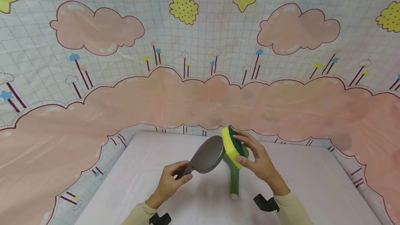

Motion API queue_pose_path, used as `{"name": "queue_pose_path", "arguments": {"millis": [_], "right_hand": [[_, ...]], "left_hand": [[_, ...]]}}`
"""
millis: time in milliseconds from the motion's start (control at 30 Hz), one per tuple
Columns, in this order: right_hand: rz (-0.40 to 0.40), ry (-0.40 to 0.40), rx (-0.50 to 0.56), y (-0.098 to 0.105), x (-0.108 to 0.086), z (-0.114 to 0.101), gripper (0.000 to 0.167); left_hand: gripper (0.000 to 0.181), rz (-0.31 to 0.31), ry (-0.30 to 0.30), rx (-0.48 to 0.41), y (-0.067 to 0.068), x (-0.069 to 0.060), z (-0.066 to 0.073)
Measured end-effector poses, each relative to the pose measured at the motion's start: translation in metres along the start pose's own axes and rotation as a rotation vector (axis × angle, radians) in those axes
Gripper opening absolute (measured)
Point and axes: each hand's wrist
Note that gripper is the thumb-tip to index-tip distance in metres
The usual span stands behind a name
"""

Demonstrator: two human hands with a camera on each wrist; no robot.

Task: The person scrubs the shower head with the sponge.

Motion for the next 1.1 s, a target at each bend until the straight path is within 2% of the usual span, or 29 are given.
{"name": "queue_pose_path", "arguments": {"millis": [167,333,433,533,833,967,1100], "right_hand": [[-0.01,-0.004,0.057,0.001,-0.001,0.001,0.052],[-0.012,0.041,0.099,0.001,0.0,0.006,0.054],[-0.001,0.019,0.096,0.0,-0.001,0.006,0.054],[0.033,-0.012,0.032,-0.002,-0.001,0.003,0.055],[0.203,0.037,-0.332,-0.014,0.0,-0.009,0.067],[0.255,0.091,-0.415,-0.019,-0.001,-0.009,0.064],[0.319,0.179,-0.483,-0.026,0.002,-0.008,0.063]], "left_hand": [[0.028,-0.021,-0.065,-0.006,0.003,0.006,0.022],[0.028,-0.028,-0.094,-0.007,0.002,0.008,0.023],[0.028,-0.026,-0.091,-0.008,0.001,0.008,0.023],[0.027,-0.02,-0.068,-0.011,0.0,0.008,0.023],[0.025,0.03,0.121,-0.08,-0.01,0.009,0.028],[0.026,0.067,0.216,-0.112,-0.019,0.009,0.029],[0.028,0.105,0.343,-0.14,-0.03,0.009,0.019]]}}
Point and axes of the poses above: each hand's wrist, its own x-axis towards the middle knuckle, its own y-axis out of the back of the hand, z = x × y, and after that the axes turned 4 degrees about -x, right-handed
